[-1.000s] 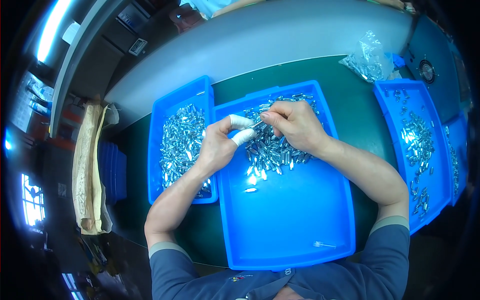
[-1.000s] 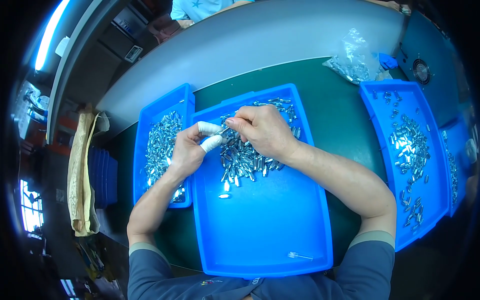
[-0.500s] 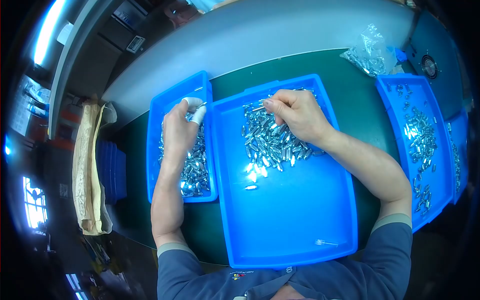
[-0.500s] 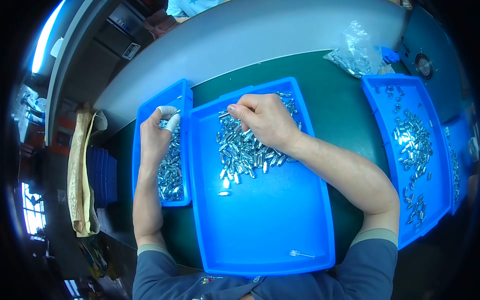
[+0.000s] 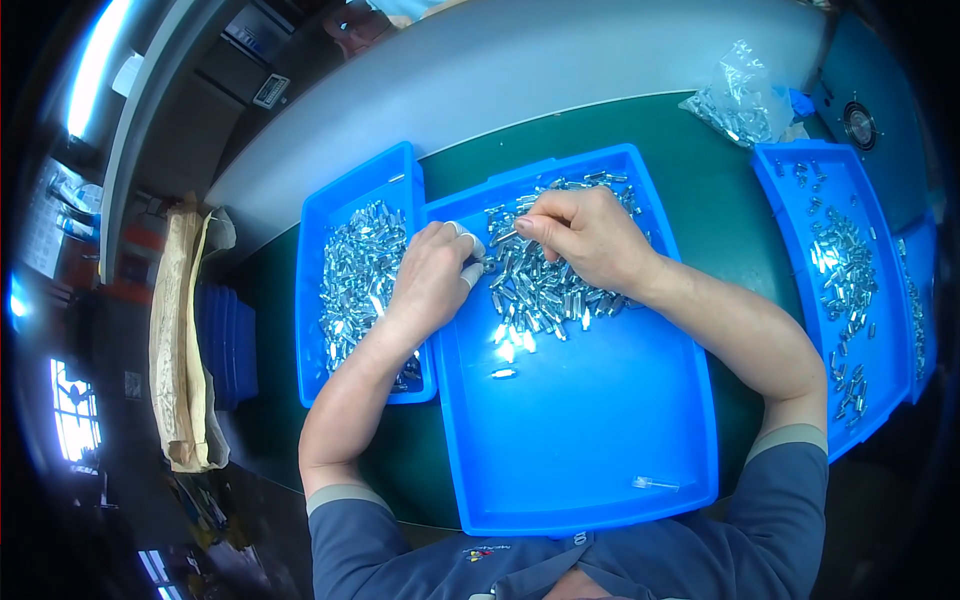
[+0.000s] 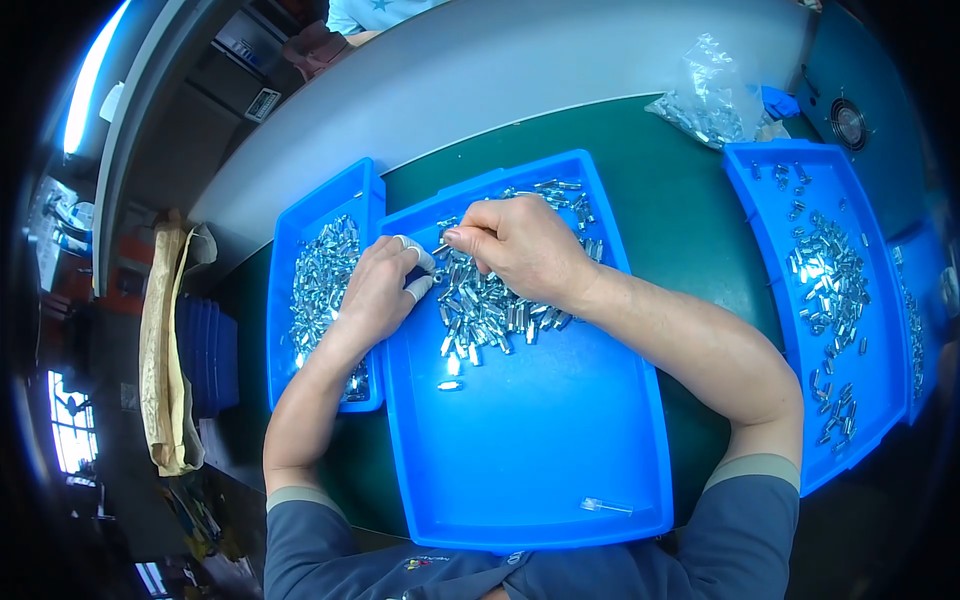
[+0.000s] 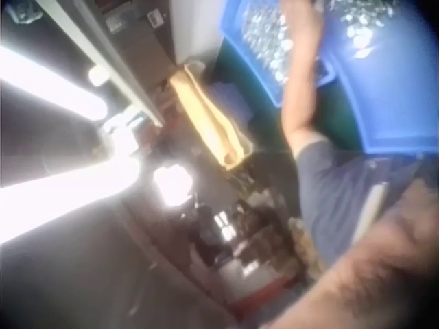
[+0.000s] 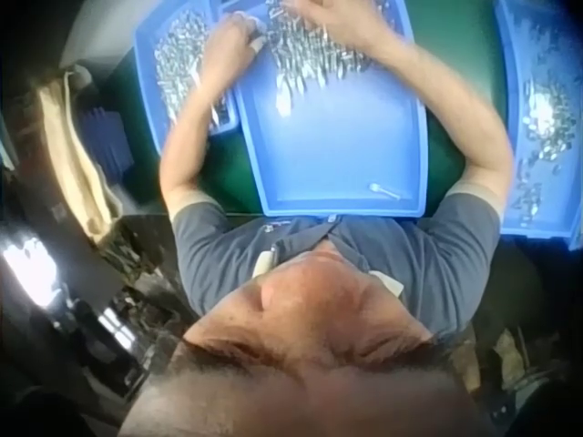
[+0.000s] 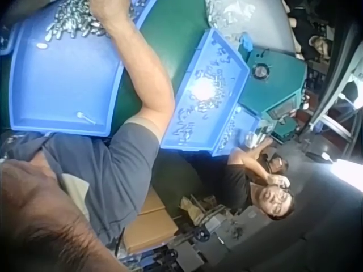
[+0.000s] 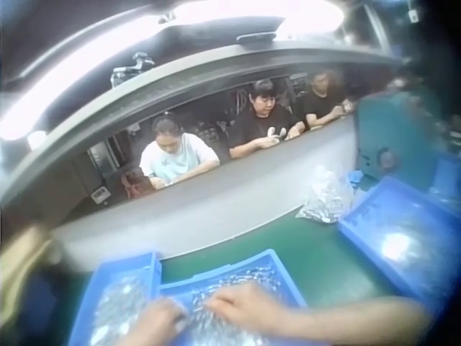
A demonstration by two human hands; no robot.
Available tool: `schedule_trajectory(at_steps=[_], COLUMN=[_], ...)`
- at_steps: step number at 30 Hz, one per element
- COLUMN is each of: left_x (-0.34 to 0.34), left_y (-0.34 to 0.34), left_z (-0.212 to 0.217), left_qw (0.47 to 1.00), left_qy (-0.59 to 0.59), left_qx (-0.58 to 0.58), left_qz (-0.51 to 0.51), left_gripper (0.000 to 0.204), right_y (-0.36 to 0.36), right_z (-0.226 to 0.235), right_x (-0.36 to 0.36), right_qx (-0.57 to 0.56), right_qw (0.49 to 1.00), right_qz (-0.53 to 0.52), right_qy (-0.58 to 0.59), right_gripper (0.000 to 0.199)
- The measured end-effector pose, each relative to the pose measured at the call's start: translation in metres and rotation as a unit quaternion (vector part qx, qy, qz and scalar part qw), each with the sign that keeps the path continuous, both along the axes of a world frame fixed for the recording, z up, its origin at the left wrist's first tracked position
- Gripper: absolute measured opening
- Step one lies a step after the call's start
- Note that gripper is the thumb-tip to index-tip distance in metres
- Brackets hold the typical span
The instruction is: The person sorts small silver metal components by hand, placing them into blue plastic trays at a manual workstation.
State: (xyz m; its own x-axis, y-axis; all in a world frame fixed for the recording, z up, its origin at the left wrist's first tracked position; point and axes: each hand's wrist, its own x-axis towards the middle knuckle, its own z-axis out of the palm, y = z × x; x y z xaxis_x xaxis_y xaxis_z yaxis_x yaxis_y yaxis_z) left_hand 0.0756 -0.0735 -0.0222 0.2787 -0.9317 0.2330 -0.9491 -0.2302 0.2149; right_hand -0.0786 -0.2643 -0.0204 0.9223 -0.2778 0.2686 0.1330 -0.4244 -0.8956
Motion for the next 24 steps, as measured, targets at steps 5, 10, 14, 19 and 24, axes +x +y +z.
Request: schedule_trajectory(at_steps=[5,10,14,19,24], left_x=[-0.003,-0.015,-0.021,-0.020,-0.028], left_y=[0.002,0.000,0.000,0.002,0.002], left_z=[0.008,0.018,0.023,0.022,0.019], left_qw=[1.000,0.987,0.981,0.977,0.980], left_qy=[-0.012,0.139,0.174,0.195,0.163], left_qx=[0.015,-0.035,-0.078,-0.086,-0.113], left_qz=[0.004,0.071,0.026,0.029,0.015], left_gripper=[0.014,0.020,0.021,0.020,0.019], right_y=[0.001,0.002,0.002,0.001,0.004], right_z=[-0.001,-0.003,-0.001,-0.004,-0.008], right_x=[0.001,0.001,0.001,0.002,0.001], right_qx=[-0.008,-0.017,-0.028,-0.029,-0.201], right_qw=[1.000,1.000,1.000,1.000,0.972], right_qz=[0.009,-0.002,0.000,-0.008,-0.054], right_qy=[0.002,0.009,0.006,0.009,-0.110], right_gripper=[0.025,0.029,0.028,0.023,0.024])
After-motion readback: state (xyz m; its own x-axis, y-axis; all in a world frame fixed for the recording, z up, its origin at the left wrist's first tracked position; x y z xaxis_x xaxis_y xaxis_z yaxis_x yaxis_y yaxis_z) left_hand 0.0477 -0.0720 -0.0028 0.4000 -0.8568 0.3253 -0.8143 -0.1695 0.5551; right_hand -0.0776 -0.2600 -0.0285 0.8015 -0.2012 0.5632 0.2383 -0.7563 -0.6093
